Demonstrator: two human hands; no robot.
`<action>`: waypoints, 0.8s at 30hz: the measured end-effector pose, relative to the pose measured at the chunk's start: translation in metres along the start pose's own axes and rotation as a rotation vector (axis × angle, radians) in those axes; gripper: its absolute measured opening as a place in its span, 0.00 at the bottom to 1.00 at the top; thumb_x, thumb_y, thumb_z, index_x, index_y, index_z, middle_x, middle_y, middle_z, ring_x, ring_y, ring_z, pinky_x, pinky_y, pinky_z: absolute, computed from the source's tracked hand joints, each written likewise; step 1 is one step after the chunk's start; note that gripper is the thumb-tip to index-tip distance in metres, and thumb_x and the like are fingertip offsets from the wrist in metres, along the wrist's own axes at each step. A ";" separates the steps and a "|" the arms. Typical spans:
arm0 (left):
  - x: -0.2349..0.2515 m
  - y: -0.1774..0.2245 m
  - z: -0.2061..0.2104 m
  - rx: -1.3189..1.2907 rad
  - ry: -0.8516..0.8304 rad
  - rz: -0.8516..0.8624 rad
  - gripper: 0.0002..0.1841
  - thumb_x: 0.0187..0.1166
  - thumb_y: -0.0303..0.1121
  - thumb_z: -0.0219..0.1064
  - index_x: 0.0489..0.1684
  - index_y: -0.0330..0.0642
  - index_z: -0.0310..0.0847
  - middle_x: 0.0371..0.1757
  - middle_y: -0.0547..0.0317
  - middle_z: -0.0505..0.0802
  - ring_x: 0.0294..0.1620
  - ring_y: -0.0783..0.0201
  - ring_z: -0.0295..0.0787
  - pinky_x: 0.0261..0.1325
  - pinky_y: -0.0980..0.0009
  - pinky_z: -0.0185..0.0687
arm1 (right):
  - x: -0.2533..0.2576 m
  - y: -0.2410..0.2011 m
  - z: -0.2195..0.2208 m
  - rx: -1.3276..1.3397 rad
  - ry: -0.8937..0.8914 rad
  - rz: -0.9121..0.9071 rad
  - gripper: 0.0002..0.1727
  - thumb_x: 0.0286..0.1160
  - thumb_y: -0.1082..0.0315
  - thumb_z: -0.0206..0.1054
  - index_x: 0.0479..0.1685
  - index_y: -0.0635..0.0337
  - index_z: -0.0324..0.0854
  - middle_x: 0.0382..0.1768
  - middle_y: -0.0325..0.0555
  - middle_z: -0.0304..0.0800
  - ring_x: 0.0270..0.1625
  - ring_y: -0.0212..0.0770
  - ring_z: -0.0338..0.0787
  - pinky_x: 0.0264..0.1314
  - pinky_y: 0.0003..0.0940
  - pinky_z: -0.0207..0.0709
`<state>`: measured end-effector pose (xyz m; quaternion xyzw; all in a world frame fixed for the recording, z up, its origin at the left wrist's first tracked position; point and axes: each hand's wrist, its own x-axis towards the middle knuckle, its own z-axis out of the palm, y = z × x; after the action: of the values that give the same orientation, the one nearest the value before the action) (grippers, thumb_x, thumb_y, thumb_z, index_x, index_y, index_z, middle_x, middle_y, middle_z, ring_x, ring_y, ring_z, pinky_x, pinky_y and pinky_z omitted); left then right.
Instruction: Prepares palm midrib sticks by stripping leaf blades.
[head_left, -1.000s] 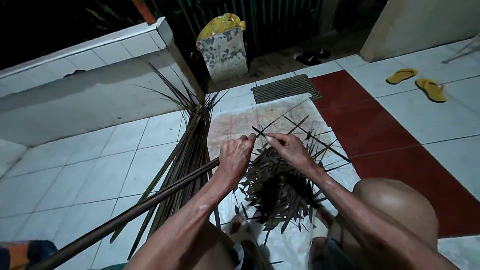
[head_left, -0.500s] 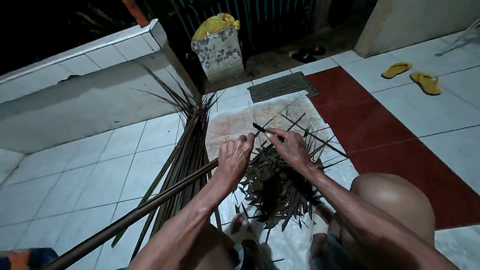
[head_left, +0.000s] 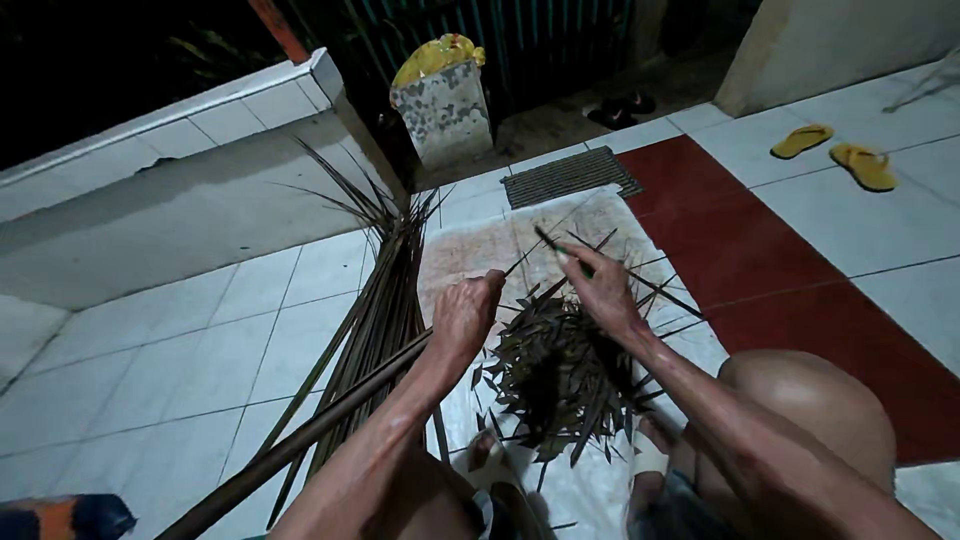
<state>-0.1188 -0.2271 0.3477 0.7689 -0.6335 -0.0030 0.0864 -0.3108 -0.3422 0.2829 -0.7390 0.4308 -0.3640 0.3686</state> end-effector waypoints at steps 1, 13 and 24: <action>0.002 -0.001 -0.001 -0.055 -0.015 -0.010 0.14 0.92 0.44 0.57 0.58 0.55 0.89 0.31 0.52 0.93 0.35 0.48 0.92 0.38 0.46 0.84 | -0.003 -0.002 0.005 0.019 -0.042 -0.025 0.21 0.89 0.47 0.58 0.72 0.40 0.86 0.35 0.46 0.91 0.30 0.44 0.85 0.35 0.51 0.81; 0.001 -0.003 0.000 -0.153 -0.007 -0.001 0.16 0.92 0.46 0.57 0.61 0.58 0.90 0.33 0.56 0.94 0.35 0.52 0.92 0.40 0.47 0.85 | -0.003 -0.008 0.017 -0.001 -0.109 0.012 0.19 0.87 0.45 0.60 0.68 0.34 0.88 0.38 0.41 0.93 0.35 0.42 0.89 0.41 0.51 0.81; -0.004 -0.004 -0.004 -0.188 -0.009 -0.001 0.15 0.91 0.45 0.58 0.62 0.57 0.90 0.32 0.57 0.93 0.32 0.56 0.89 0.41 0.52 0.84 | 0.012 0.003 -0.001 0.112 0.042 0.104 0.22 0.90 0.45 0.57 0.72 0.42 0.84 0.29 0.49 0.85 0.23 0.48 0.78 0.27 0.51 0.74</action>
<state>-0.1153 -0.2220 0.3504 0.7575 -0.6306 -0.0659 0.1554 -0.3080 -0.3540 0.2836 -0.6862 0.4551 -0.3832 0.4186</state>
